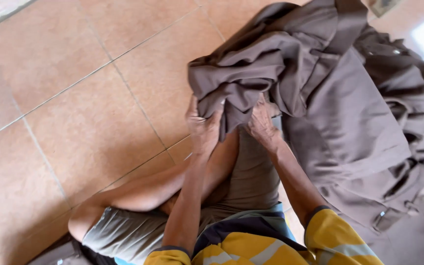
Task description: A person sitting on the floor folds several pairs of brown trousers.
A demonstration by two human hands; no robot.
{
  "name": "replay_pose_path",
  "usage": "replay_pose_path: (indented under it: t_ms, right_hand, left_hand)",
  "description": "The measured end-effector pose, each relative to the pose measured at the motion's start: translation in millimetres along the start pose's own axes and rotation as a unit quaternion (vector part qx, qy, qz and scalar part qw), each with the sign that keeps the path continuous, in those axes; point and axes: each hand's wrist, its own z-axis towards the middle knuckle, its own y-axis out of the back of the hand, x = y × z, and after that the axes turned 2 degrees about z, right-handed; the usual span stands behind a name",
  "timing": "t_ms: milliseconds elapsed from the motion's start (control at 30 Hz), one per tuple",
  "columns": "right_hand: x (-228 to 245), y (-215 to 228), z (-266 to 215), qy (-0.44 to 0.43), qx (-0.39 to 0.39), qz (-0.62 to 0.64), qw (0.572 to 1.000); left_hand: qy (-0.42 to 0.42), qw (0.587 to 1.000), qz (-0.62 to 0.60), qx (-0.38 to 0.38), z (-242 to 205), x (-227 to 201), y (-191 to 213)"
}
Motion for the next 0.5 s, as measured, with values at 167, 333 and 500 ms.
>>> replay_pose_path:
  t_ms: [167,333,500]
  right_hand:
    - [78,-33,59,0.175,0.003,0.015,0.984]
    - [166,-88,77,0.277,0.128,0.039,0.951]
    - [141,-118,74,0.284,0.108,0.261,0.916]
  left_hand:
    - [-0.013,0.984,-0.001,-0.18,15,8,93]
    - [0.092,0.927,0.019,-0.363,23,78,216]
    - [0.191,0.862,0.272,-0.383,-17,176,294]
